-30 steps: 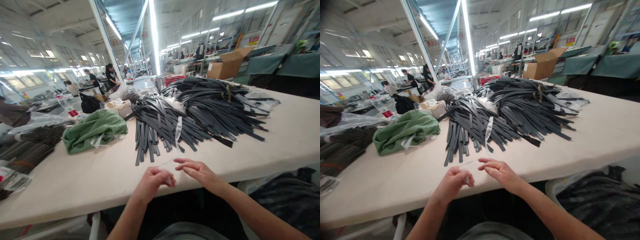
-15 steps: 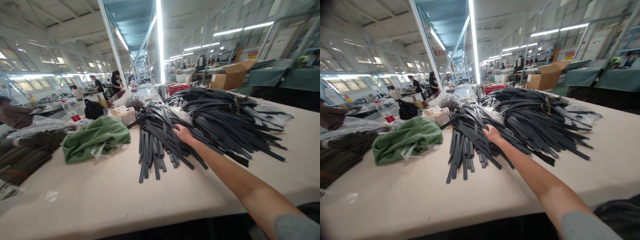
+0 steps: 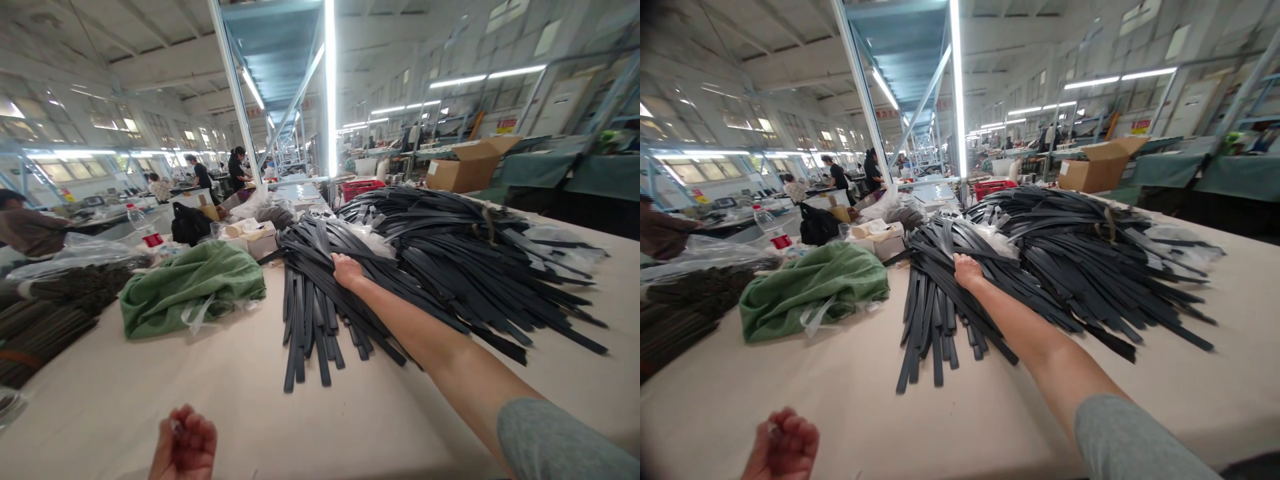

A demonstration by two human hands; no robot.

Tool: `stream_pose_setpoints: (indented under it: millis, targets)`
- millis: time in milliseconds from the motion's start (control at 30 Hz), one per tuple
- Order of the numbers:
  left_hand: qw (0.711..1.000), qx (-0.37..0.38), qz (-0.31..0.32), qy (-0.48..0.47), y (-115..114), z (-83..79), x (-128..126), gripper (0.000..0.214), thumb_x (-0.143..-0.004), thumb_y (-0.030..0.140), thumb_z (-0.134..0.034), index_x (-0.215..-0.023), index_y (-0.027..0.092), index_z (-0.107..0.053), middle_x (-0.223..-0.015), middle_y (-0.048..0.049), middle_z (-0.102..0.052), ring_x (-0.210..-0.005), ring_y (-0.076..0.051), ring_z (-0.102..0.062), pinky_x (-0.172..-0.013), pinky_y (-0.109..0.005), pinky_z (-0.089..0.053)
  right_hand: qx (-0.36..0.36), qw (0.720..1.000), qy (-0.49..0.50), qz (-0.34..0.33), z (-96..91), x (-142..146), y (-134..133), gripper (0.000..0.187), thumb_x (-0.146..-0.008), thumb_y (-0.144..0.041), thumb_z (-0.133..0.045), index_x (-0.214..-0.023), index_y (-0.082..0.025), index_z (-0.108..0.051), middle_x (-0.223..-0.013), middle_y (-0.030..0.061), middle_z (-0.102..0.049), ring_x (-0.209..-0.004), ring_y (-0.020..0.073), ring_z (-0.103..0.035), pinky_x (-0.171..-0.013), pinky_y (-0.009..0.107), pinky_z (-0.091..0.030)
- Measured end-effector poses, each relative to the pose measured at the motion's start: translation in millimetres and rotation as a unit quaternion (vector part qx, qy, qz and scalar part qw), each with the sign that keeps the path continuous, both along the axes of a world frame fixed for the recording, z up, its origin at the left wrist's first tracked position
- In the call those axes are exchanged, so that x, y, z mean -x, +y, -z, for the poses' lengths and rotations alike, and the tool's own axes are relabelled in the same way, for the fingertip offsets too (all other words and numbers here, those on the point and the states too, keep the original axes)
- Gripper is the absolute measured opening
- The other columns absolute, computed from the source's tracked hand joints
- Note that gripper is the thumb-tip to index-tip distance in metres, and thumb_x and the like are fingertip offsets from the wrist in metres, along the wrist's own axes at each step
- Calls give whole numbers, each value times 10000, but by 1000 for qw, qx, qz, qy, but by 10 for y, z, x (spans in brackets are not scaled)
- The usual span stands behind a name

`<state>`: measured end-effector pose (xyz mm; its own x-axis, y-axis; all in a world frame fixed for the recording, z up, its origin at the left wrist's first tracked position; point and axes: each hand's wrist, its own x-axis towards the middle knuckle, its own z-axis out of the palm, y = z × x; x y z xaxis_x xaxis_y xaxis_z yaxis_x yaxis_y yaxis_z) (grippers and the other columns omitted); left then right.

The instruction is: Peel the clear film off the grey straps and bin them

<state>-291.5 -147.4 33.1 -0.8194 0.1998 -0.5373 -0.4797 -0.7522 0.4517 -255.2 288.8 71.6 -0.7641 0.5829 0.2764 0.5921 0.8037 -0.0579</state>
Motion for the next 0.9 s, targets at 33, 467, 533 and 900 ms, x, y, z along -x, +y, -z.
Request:
stream_pose_setpoints:
  millis: [33, 467, 533, 900]
  targets:
    - [1000, -5, 18, -21, 87, 69, -79, 324, -984, 250, -455, -749, 188, -670, -700, 34, -726, -548, -79, -659, -577, -199, -575, -6, 1000, -11, -29, 22, -76, -50, 360, -967, -339, -569, -1289, -178, -552, -1243, 96, -598, -1062, 229, -611, -911, 449, -517]
    - [980, -15, 197, -35, 974, 176, -1157, 139, -915, 101, -568, -864, 150, -687, -839, -47, -769, -673, -125, -729, -603, -213, -594, 2, 994, -70, -88, -166, -821, -672, 252, -979, -260, -489, -1064, -105, -668, -1175, 161, -656, -1098, 271, -603, -927, 432, -452]
    - [974, -23, 223, -27, 1131, 184, -1307, 83, -897, 125, -608, -853, 144, -675, -932, -79, -767, -787, -160, -744, -633, -223, -596, 28, 993, -79, -86, -245, -976, -881, 289, -969, -241, -461, -1009, -82, -699, -1067, 212, -699, -1009, 293, -654, -837, 402, -483]
    - [970, -104, 217, 39, 1594, 29, -1251, 134, -944, 176, -555, -881, 134, -666, -915, -73, -747, -773, -127, -722, -712, -232, -591, 459, 874, -97, -129, 314, -3188, -1785, 434, -940, -369, -364, -714, -215, -701, -647, 55, -727, -530, 186, -668, -529, 263, -475]
